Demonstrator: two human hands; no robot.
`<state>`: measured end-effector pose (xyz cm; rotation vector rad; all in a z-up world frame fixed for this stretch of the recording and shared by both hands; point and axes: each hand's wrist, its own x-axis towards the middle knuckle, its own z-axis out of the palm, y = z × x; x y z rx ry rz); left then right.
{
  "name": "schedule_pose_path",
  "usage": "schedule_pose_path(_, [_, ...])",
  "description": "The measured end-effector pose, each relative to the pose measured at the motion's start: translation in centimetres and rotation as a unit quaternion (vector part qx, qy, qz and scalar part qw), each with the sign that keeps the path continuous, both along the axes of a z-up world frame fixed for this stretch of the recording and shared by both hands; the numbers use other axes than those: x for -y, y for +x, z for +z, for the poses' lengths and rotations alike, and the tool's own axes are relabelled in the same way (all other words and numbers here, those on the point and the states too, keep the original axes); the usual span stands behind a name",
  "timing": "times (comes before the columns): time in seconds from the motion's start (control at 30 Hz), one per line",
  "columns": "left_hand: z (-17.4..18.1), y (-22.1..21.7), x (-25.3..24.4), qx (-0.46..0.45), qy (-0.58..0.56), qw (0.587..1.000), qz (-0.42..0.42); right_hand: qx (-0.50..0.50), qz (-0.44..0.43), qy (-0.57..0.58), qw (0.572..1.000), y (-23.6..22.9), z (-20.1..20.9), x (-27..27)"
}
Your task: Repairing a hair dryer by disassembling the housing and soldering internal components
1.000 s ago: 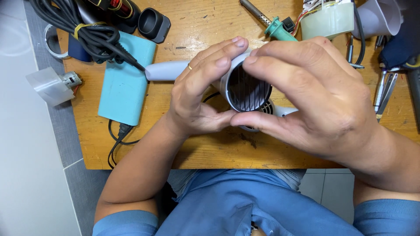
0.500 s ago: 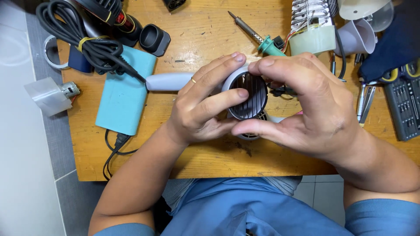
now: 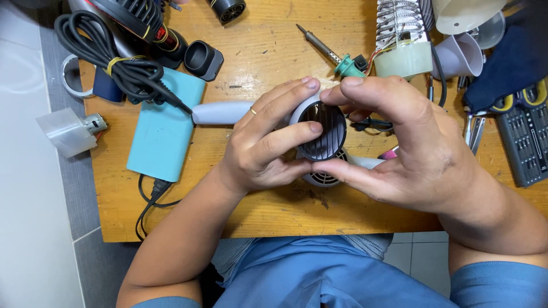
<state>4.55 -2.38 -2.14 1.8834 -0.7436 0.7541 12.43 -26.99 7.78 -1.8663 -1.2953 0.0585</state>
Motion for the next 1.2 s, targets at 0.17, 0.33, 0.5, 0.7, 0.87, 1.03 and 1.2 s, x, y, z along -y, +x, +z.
schedule_pose_path(0.17, [-0.8, 0.0, 0.2, -0.004, -0.026, 1.000, 0.002, 0.015, -0.018, -0.005, 1.000, -0.3, 0.2, -0.1])
schedule_pose_path(0.33, [-1.1, -0.2, 0.4, -0.023, -0.052, 0.998, 0.001, 0.019, -0.015, 0.018, 1.000, -0.9, 0.6, 0.6])
schedule_pose_path(0.5, [-0.5, -0.5, 0.7, -0.027, -0.054, 0.998, 0.001, 0.091, 0.005, -0.062, 0.994, -1.0, 3.0, 0.3])
schedule_pose_path(0.7, [-0.3, -0.6, 1.0, -0.023, -0.040, 0.999, 0.004, 0.158, 0.023, -0.088, 0.983, -0.7, 2.8, 0.5])
schedule_pose_path(0.87, [-0.5, -0.6, 0.8, -0.025, -0.028, 0.999, 0.002, 0.128, 0.032, -0.096, 0.987, -0.8, 3.1, 0.5])
schedule_pose_path(1.03, [-0.6, -0.5, 0.2, -0.051, -0.009, 0.998, 0.047, -0.023, -0.179, -0.007, 0.983, -2.6, 2.0, 1.4])
schedule_pose_path(1.2, [-0.6, -0.5, 0.0, -0.054, -0.050, 0.997, 0.028, -0.149, -0.285, -0.002, 0.947, -3.5, 1.7, 1.2])
